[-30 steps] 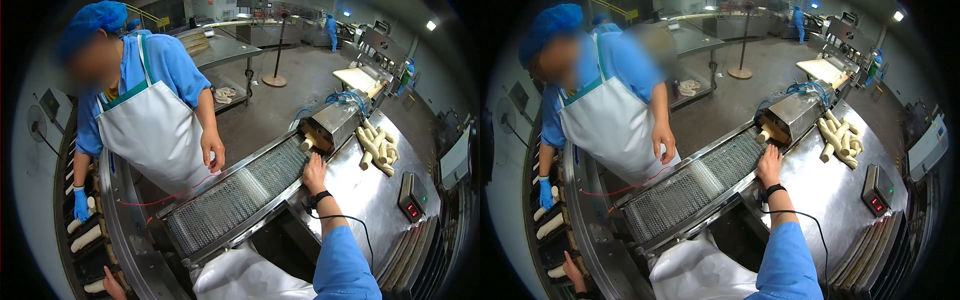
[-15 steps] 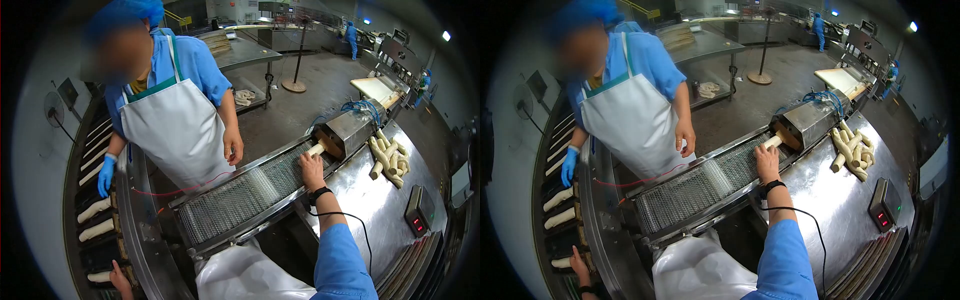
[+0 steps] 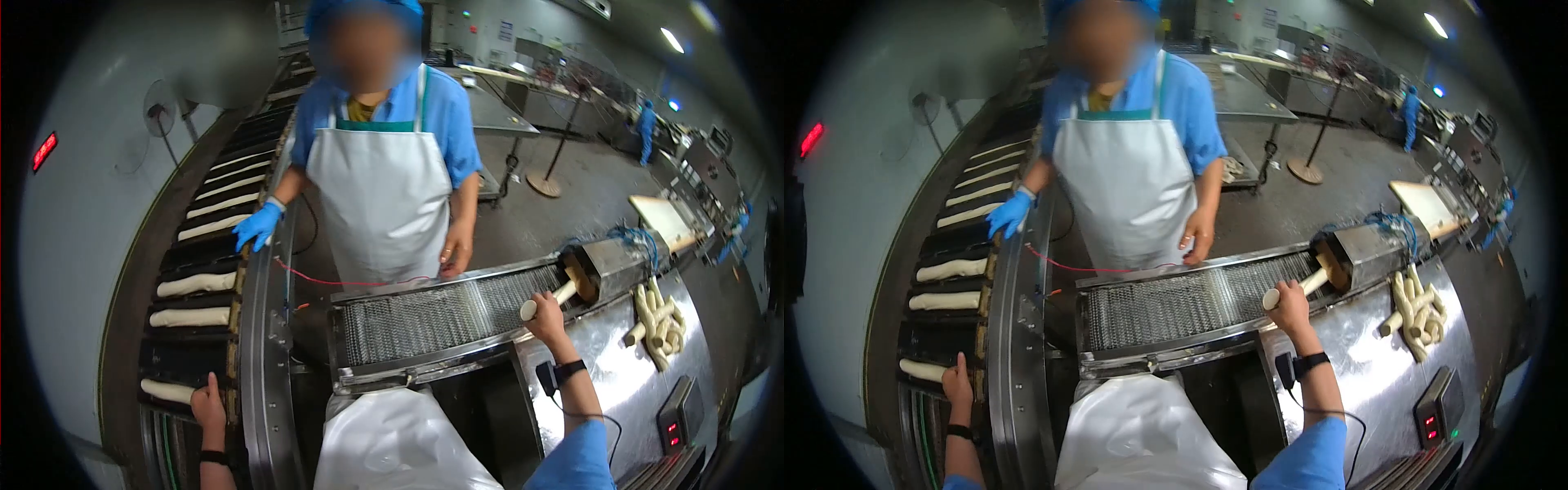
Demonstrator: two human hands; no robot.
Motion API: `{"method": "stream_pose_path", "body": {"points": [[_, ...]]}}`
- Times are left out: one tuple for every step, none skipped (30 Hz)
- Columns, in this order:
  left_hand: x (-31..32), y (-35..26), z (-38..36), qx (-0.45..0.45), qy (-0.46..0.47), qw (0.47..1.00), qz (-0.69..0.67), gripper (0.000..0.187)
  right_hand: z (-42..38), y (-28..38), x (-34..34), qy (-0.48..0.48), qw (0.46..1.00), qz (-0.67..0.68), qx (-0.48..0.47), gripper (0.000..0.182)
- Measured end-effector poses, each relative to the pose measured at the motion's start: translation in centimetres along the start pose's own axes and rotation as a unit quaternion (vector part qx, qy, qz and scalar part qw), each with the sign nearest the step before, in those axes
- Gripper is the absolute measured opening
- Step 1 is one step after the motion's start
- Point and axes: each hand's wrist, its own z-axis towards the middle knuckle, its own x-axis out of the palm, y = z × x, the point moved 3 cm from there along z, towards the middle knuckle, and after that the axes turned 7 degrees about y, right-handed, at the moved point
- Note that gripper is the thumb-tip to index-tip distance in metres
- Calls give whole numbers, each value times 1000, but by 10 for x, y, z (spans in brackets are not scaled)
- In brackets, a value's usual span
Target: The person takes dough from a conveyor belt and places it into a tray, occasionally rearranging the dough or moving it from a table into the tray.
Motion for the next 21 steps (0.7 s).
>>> {"method": "stream_pose_path", "body": {"points": [[-6,-15,-9,-11,15,999,-36,70,1,22,-15,-4,998,56,-37,42],[-6,-9,-9,-2,16,1000,3,70,5,40,-26,-5,991,112,-74,43],[-7,-7,-12,13,20,1000,3,68,11,51,-27,0,969,238,-62,39],[-8,-7,-15,27,23,999,5,67,6,99,-68,59,938,334,-67,34],[-8,-5,-17,14,31,999,3,66,5,129,-85,54,873,475,-99,33],[-9,-3,-20,-2,37,999,0,65,-1,169,-113,73,844,524,-81,30],[-13,-6,-25,14,31,999,2,64,-2,201,-131,75,811,566,-131,24],[-16,-8,-30,30,24,999,5,64,-3,229,-141,78,773,615,-133,25],[-14,-2,-30,31,25,999,21,63,-13,267,-162,117,735,649,-156,31],[-15,3,-31,34,26,998,35,63,-17,295,-172,148,708,667,-178,37],[-22,-5,-38,60,7,996,61,62,-22,323,-175,174,682,680,-203,39],[-26,-11,-42,92,-10,992,85,61,-27,350,-175,194,657,693,-226,41],[-23,-4,-41,81,-3,993,84,59,-34,380,-171,247,605,714,-252,45],[-26,-1,-44,77,-7,994,83,59,-45,407,-166,296,552,730,-274,49],[-27,0,-46,82,-7,993,79,59,-55,428,-158,354,510,730,-284,53],[-26,-1,-47,93,-5,993,72,59,-63,443,-148,405,469,728,-292,57],[-26,1,-48,89,17,993,73,59,-69,450,-139,430,464,708,-315,59],[-26,4,-50,96,13,994,59,59,-74,452,-128,453,461,686,-336,61],[-25,7,-50,80,22,995,56,59,-76,450,-116,457,476,674,-331,64],[-24,10,-51,63,31,996,55,59,-77,443,-105,463,491,663,-326,67],[-24,12,-53,73,20,996,43,60,-79,432,-95,470,496,659,-313,62]]}}
